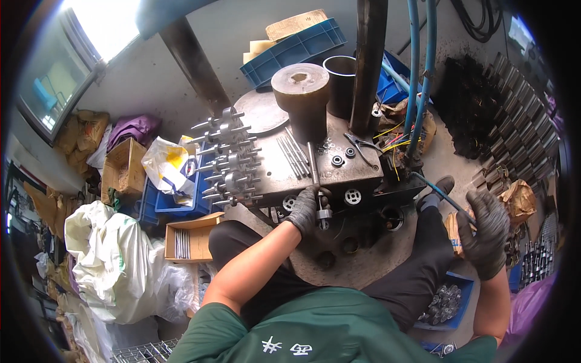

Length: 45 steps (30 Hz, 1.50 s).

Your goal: The person places metal components onto a machine fixture, secures them using a socket wrench, and adds small bearings or rings to the assembly. They retrieve parts from plastic bins and verify the placement of each component by hand.

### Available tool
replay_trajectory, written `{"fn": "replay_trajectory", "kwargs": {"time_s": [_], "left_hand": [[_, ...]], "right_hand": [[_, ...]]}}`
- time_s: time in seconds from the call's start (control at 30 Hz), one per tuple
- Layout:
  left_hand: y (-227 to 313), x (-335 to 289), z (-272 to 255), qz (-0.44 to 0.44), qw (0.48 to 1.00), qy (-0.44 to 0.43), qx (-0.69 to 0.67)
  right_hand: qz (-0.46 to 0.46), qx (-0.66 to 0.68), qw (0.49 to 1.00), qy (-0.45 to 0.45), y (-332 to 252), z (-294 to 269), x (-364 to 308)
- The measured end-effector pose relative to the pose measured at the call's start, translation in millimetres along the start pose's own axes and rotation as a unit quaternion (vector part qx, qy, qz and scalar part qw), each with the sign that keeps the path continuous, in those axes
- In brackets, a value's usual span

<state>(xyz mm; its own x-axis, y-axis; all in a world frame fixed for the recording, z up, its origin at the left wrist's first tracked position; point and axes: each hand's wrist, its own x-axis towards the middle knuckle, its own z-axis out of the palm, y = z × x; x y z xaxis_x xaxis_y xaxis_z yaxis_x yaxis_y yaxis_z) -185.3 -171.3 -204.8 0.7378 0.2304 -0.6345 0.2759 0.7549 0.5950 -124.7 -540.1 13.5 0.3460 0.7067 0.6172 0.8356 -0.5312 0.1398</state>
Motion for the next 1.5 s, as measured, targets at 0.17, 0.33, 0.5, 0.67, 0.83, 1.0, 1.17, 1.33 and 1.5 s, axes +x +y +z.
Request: {"fn": "replay_trajectory", "kwargs": {"time_s": [0.17, 0.33, 0.5, 0.67, 0.83, 1.0, 1.17, 1.33, 1.5], "left_hand": [[-15.0, 19.7, -16.3, 0.05, 0.999, -0.019, 0.003], [-27.6, 5.9, -16.7, 0.012, 1.0, -0.018, 0.013], [-55.6, -30.7, -40.0, 0.223, 0.906, -0.039, 0.356], [19.4, -118.4, -32.8, 0.539, 0.63, -0.029, 0.558], [106.4, -157.3, -58.5, 0.433, 0.883, 0.036, 0.179], [179.8, -122.2, -139.5, 0.467, 0.826, 0.146, 0.28], [184.3, -115.6, -144.4, 0.443, 0.859, 0.083, 0.242], [173.1, -126.2, -133.5, 0.325, 0.936, 0.102, -0.092], [126.2, -134.2, -136.9, 0.486, 0.771, 0.191, 0.365]], "right_hand": [[-0.081, 0.141, 0.985, -0.056, -49.0, 9.5, 20.3], [-0.101, 0.265, 0.957, -0.06, -51.9, 91.2, 44.3], [-0.085, 0.342, 0.916, -0.191, -28.9, 206.9, 11.6], [-0.135, 0.412, 0.84, -0.327, -48.7, 214.8, -6.1], [-0.158, 0.344, 0.85, -0.366, -60.4, 215.5, -3.7], [-0.135, 0.351, 0.851, -0.367, -62.4, 213.3, -4.4], [-0.127, 0.311, 0.842, -0.423, -59.8, 216.8, -4.9], [-0.113, 0.309, 0.849, -0.413, -55.2, 218.7, -10.0], [-0.117, 0.31, 0.851, -0.406, -56.4, 219.5, -12.6]]}}
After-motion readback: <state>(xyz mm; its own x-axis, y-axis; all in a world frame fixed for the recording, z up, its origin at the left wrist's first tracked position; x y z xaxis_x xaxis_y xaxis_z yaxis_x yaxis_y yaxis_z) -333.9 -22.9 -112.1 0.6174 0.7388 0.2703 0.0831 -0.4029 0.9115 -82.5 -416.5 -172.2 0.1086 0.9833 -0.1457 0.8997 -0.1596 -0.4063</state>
